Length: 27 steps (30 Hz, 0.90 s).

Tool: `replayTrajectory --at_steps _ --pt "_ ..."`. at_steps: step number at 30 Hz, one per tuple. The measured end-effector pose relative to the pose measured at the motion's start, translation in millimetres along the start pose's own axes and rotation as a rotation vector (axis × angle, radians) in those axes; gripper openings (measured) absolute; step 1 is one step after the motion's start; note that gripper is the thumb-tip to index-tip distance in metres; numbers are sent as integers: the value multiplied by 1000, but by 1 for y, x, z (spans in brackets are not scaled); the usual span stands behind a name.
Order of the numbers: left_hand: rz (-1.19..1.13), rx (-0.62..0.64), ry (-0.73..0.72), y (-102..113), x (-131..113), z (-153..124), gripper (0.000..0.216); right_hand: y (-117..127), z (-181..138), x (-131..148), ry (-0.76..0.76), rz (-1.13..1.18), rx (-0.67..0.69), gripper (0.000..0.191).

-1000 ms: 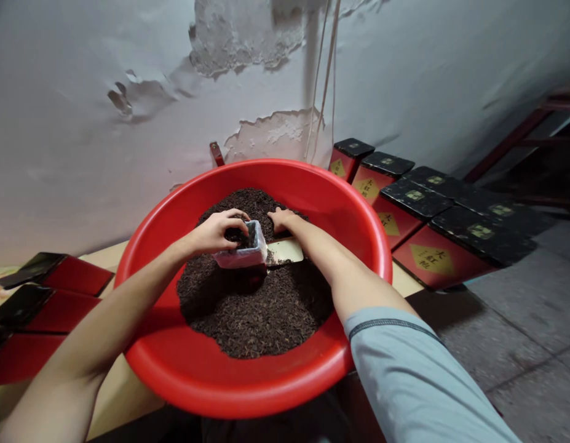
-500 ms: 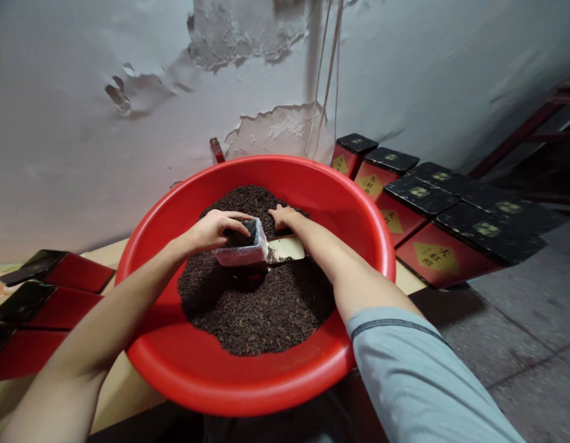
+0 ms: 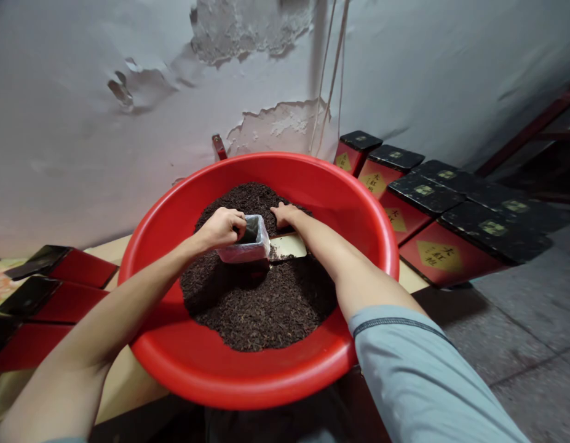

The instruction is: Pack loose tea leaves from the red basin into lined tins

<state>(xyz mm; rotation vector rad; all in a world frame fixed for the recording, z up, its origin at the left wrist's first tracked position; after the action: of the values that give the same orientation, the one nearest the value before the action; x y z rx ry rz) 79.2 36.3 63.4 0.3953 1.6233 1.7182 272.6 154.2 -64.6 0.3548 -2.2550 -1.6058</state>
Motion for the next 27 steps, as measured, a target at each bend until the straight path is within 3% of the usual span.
replayTrajectory --at_steps 8,13,17,23,27 --pt "-67 24 122 -12 5 4 22 3 -6 4 8 -15 8 100" --pt "-10 117 162 -15 3 6 20 1 -4 3 8 -34 22 100" --pt "1 203 74 -12 2 3 23 -1 -1 2 9 -29 27 100" --pt "-27 198 -53 -4 8 -3 59 -1 0 1 4 -7 5 103" --pt "-28 196 10 -6 11 -3 41 -1 0 0 12 -8 -1 104"
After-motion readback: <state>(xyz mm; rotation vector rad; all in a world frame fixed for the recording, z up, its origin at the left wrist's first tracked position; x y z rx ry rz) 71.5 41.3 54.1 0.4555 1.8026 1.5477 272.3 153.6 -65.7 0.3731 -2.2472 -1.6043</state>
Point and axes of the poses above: each hand's wrist, its own z-axis towards the middle knuckle, its own y-axis out of the back of the hand, x = y × z, the point moved 2 cm from there along z, towards the middle knuckle, and after that the axes turned 11 degrees about y, right-handed, at the moved point
